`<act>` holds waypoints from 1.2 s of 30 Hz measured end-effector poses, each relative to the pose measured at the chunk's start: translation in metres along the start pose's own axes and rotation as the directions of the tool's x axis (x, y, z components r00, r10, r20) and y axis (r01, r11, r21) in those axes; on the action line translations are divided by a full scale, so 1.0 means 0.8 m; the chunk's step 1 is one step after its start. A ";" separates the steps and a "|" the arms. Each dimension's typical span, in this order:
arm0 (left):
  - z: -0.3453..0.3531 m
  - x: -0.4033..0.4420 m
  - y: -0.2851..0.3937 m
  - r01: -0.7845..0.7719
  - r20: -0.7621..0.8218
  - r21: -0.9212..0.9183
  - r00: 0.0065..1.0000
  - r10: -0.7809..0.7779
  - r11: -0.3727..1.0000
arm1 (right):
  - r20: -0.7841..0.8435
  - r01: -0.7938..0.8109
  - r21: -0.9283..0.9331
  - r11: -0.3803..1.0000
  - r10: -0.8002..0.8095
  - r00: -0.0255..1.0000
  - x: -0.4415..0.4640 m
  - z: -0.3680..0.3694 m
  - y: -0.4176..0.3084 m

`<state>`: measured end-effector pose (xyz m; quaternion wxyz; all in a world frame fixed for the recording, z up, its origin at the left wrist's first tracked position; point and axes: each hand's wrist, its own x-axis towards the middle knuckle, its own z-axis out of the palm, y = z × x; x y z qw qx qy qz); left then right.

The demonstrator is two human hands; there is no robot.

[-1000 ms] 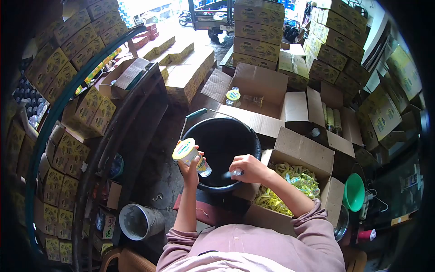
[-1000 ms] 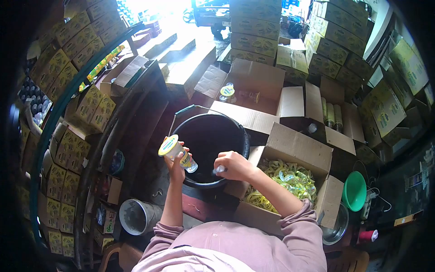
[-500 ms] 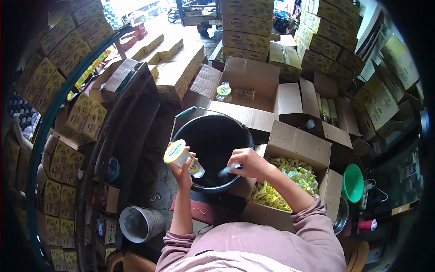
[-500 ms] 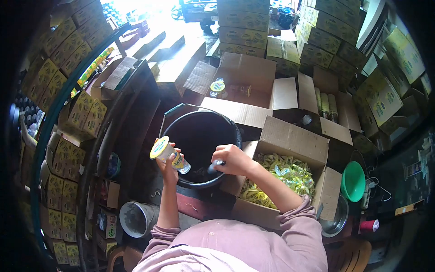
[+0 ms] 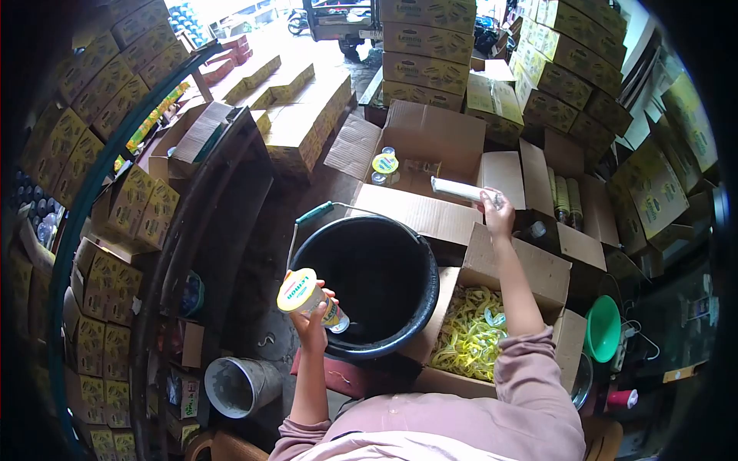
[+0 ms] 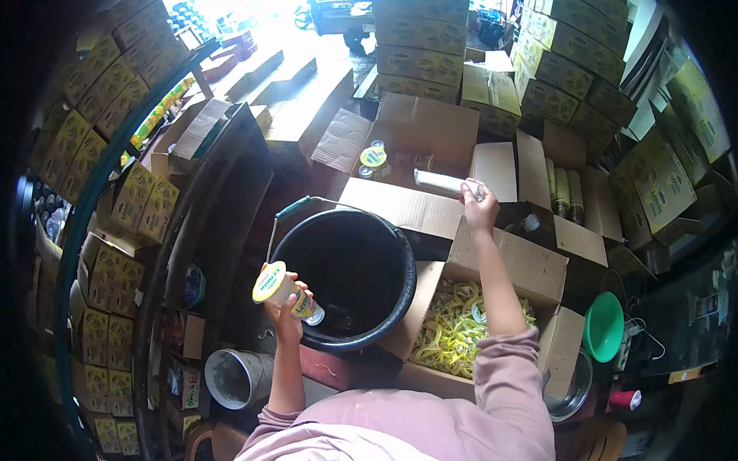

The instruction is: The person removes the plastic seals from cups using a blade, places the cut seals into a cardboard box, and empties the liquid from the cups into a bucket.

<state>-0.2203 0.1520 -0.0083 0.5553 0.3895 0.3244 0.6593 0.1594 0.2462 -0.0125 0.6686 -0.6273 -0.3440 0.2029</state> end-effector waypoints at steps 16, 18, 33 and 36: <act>0.001 0.000 -0.001 0.009 -0.003 -0.009 1.000 -0.009 1.000 | -0.120 -0.106 -0.746 0.658 0.024 0.992 0.080 0.032 0.108; 0.000 0.000 -0.002 0.012 -0.003 -0.005 1.000 -0.012 1.000 | -0.085 -0.076 -0.748 0.660 0.019 0.996 0.082 0.026 0.111; 0.002 -0.001 -0.001 -0.004 0.003 0.008 1.000 0.004 1.000 | -0.218 0.162 -0.760 0.630 -0.480 0.850 0.036 -0.001 0.065; 0.003 0.000 0.001 -0.008 0.004 0.006 1.000 0.008 1.000 | -0.090 0.331 -0.601 0.727 -0.473 0.876 -0.010 -0.047 0.033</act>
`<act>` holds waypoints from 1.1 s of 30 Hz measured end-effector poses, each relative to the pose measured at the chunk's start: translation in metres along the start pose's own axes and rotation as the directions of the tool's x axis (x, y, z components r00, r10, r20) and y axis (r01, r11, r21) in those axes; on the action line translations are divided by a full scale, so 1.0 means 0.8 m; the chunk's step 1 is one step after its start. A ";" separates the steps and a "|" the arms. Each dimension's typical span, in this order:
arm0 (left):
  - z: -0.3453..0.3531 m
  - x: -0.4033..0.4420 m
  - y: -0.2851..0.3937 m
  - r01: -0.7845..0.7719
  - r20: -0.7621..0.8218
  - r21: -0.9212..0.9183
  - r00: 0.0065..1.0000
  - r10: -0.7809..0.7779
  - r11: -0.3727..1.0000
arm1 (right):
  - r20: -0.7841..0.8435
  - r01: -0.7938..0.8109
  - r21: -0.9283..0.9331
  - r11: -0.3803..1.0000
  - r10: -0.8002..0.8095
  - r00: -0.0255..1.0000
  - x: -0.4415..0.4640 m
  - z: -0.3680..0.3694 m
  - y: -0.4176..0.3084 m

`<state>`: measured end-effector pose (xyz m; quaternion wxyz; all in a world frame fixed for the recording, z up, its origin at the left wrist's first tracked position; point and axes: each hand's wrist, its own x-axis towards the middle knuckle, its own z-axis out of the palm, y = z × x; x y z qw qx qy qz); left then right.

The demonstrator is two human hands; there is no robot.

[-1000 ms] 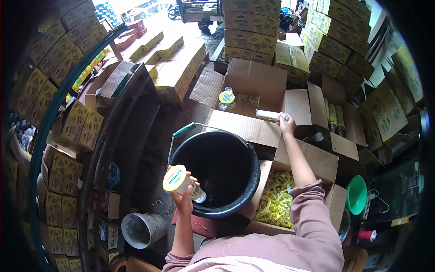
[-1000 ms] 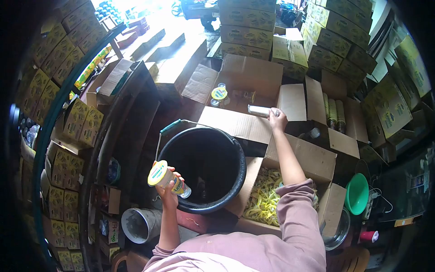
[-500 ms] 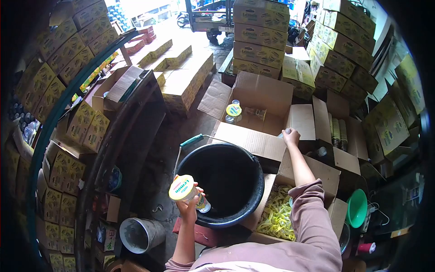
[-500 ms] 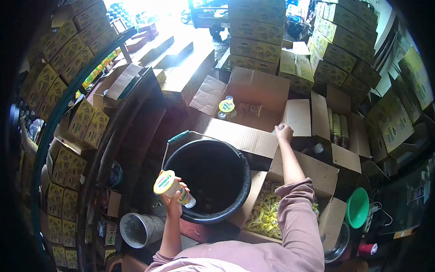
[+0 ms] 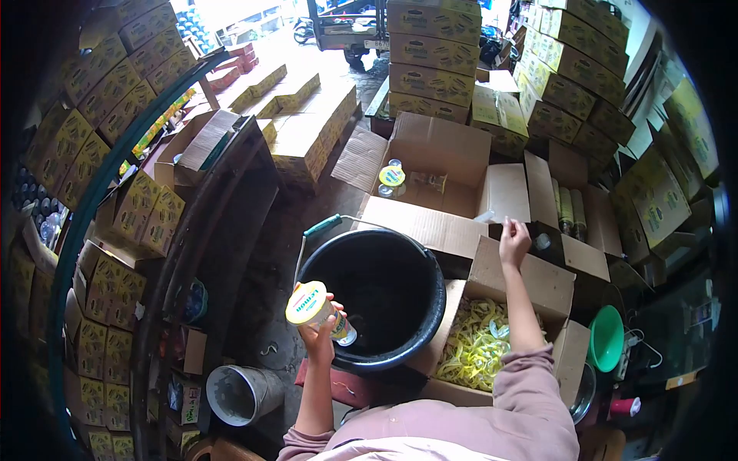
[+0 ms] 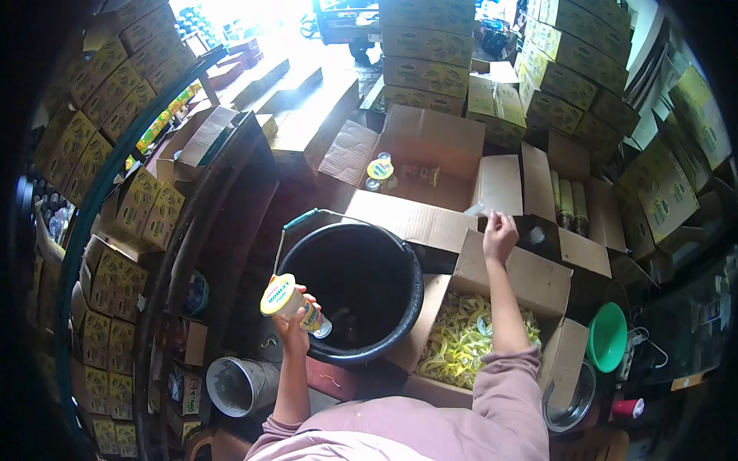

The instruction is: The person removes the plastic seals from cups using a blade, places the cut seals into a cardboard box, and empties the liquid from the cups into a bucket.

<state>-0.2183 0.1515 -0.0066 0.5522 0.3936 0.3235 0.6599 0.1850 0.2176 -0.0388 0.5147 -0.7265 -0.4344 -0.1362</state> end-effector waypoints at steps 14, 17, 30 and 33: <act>-0.003 -0.008 -0.005 -0.063 0.141 0.101 0.989 0.048 0.993 | -0.216 -0.278 -0.199 0.940 0.234 0.948 -0.216 -0.358 -0.016; -0.003 -0.010 -0.005 -0.081 0.138 0.120 0.988 0.064 0.989 | -0.396 -0.513 0.002 0.858 0.472 0.788 -0.284 -0.393 0.054; 0.000 -0.011 -0.001 -0.063 0.135 0.116 0.990 0.047 0.991 | -0.572 -0.844 0.012 0.537 0.695 0.435 -0.326 -0.446 0.120; -0.001 -0.012 -0.002 -0.079 0.137 0.122 0.989 0.062 0.989 | -0.198 -0.866 0.154 0.476 0.874 0.445 -0.360 -0.456 0.167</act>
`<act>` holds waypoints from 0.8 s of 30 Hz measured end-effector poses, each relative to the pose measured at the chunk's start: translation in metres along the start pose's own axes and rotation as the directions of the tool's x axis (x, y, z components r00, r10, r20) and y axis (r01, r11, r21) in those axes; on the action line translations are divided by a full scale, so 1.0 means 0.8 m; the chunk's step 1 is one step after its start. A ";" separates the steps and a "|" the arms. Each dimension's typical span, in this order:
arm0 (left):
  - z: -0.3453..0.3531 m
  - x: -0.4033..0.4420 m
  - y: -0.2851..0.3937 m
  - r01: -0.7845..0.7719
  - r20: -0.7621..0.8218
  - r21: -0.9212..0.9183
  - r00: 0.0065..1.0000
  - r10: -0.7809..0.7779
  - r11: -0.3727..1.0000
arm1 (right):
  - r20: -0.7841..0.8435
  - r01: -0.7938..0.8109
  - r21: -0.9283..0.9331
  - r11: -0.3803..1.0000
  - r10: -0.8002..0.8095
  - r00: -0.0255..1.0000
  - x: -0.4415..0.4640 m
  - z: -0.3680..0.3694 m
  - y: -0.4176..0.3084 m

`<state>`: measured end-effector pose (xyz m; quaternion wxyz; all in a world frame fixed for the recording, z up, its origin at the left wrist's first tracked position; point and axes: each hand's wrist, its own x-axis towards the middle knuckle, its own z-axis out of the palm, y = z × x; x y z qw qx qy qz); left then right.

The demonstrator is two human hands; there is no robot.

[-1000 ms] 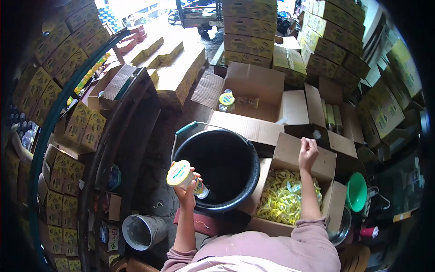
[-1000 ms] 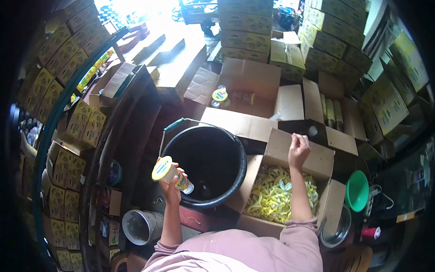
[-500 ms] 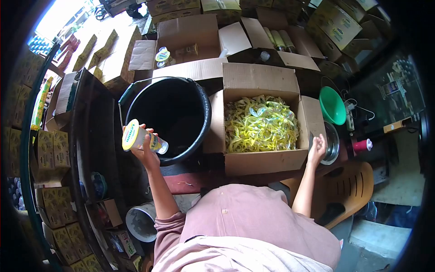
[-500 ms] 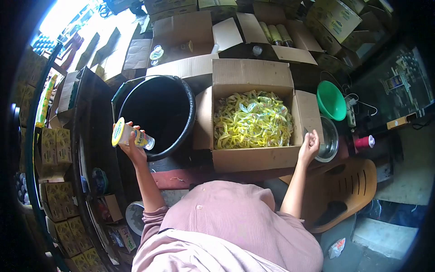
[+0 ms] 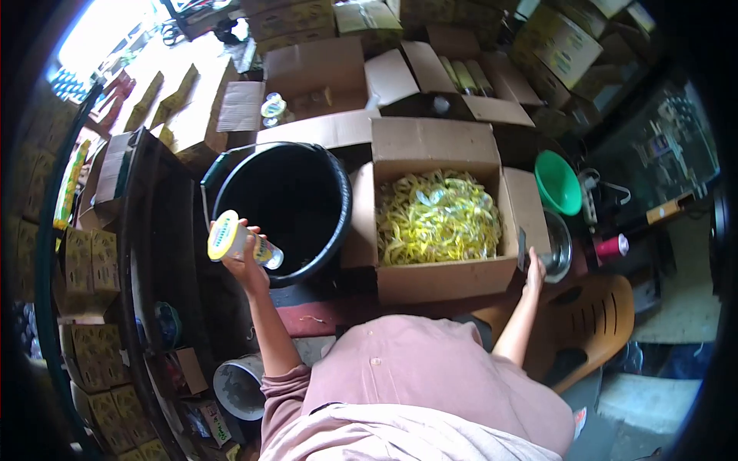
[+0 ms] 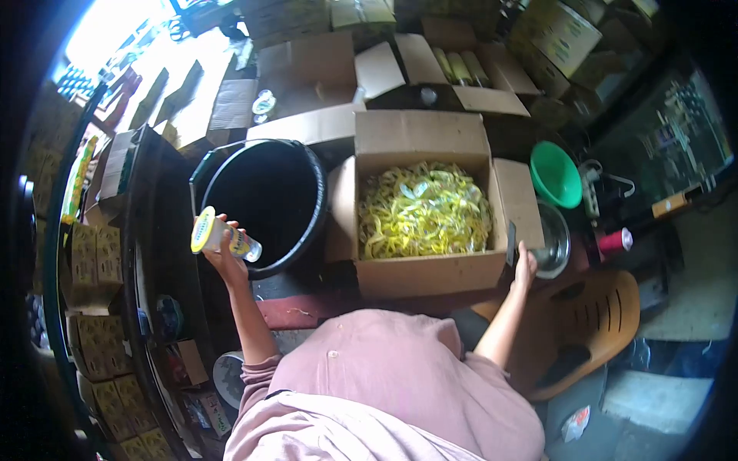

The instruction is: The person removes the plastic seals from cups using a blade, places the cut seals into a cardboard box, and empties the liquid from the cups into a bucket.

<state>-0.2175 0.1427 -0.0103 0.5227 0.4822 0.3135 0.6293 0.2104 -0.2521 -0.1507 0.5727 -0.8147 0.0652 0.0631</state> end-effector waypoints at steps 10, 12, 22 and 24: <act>-0.012 0.000 -0.012 0.049 0.089 0.187 0.994 -0.067 0.981 | 0.123 -0.184 -0.080 0.980 0.193 0.973 -0.035 -0.024 -0.048; -0.009 -0.002 -0.011 0.012 0.090 0.187 0.995 -0.030 0.982 | 0.191 -0.112 0.104 0.988 0.091 0.977 -0.031 -0.032 -0.046; 0.018 -0.005 0.000 0.008 0.130 0.130 0.991 -0.025 0.991 | 0.634 -0.467 0.737 0.488 -0.261 0.728 -0.088 0.150 -0.187; 0.026 -0.008 -0.002 0.024 0.159 0.134 0.986 -0.046 0.991 | 0.710 -0.500 0.657 0.564 -0.239 0.663 -0.128 0.208 -0.213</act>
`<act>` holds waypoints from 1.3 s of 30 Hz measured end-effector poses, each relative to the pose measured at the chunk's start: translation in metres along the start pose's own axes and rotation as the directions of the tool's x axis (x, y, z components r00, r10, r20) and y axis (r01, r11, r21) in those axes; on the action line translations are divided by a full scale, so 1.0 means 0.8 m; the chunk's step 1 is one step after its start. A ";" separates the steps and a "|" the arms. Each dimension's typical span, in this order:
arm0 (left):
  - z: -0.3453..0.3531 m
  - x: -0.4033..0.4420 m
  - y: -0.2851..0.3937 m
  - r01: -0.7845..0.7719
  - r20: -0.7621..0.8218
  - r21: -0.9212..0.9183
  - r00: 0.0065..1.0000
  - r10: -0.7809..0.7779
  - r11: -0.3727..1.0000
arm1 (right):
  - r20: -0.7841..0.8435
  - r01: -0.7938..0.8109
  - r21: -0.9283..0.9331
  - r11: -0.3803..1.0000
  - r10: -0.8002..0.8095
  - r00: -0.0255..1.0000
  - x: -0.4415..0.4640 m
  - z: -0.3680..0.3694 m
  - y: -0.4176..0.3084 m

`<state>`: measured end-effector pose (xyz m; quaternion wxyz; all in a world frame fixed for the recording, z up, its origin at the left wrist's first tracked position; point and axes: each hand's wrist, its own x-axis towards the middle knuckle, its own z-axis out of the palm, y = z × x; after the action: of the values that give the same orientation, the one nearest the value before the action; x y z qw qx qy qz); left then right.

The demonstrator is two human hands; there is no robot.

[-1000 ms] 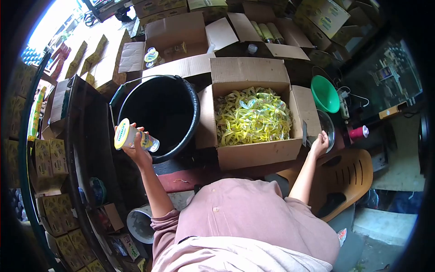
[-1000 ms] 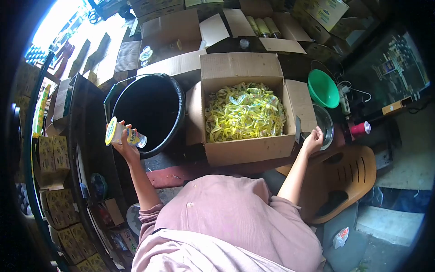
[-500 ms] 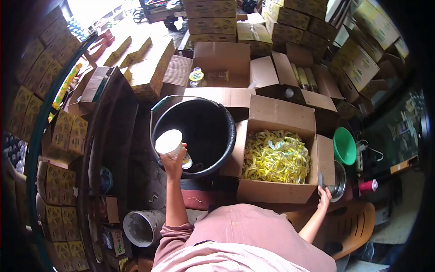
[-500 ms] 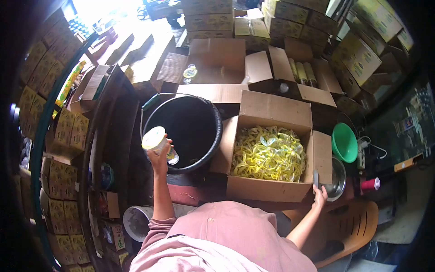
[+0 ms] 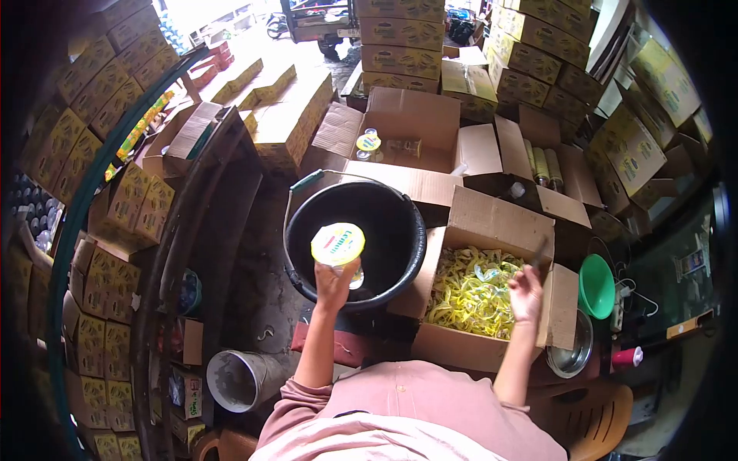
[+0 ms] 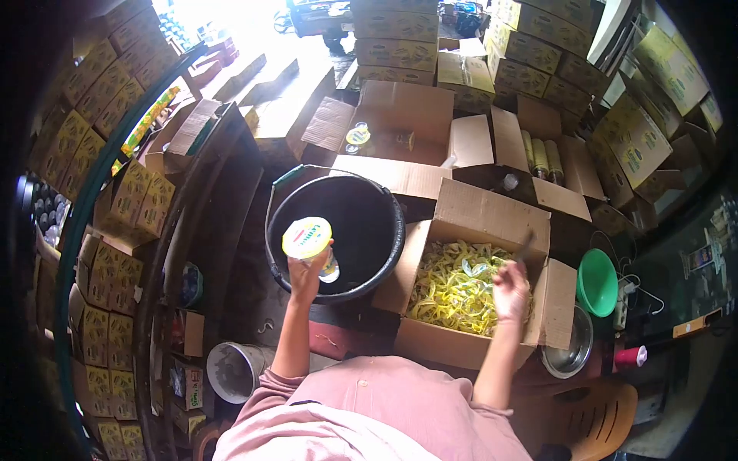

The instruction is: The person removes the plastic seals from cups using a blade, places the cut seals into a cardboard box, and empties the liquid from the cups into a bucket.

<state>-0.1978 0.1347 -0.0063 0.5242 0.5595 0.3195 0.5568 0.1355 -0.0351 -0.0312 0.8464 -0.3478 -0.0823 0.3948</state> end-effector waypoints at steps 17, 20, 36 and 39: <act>0.003 -0.001 -0.020 0.013 -0.051 0.236 0.999 -0.001 0.972 | 0.358 -0.248 -0.366 0.897 0.382 0.852 -0.005 0.175 0.133; 0.003 0.001 -0.025 0.012 -0.052 0.222 0.999 0.000 0.975 | 0.437 -0.041 -0.483 0.874 0.282 0.854 -0.011 0.192 0.126; 0.020 0.007 0.007 -0.110 -0.065 0.339 0.988 0.140 0.934 | 0.737 0.674 -0.620 0.402 0.005 0.676 -0.042 0.254 0.098; 0.017 0.008 0.000 -0.143 -0.032 0.355 0.986 0.165 0.924 | 0.831 0.799 -0.542 0.260 0.024 0.556 -0.043 0.259 0.102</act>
<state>-0.1837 0.1378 -0.0023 0.3606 0.6502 0.3846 0.5470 -0.0231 0.0847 0.0742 0.4799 -0.5271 -0.6896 0.1274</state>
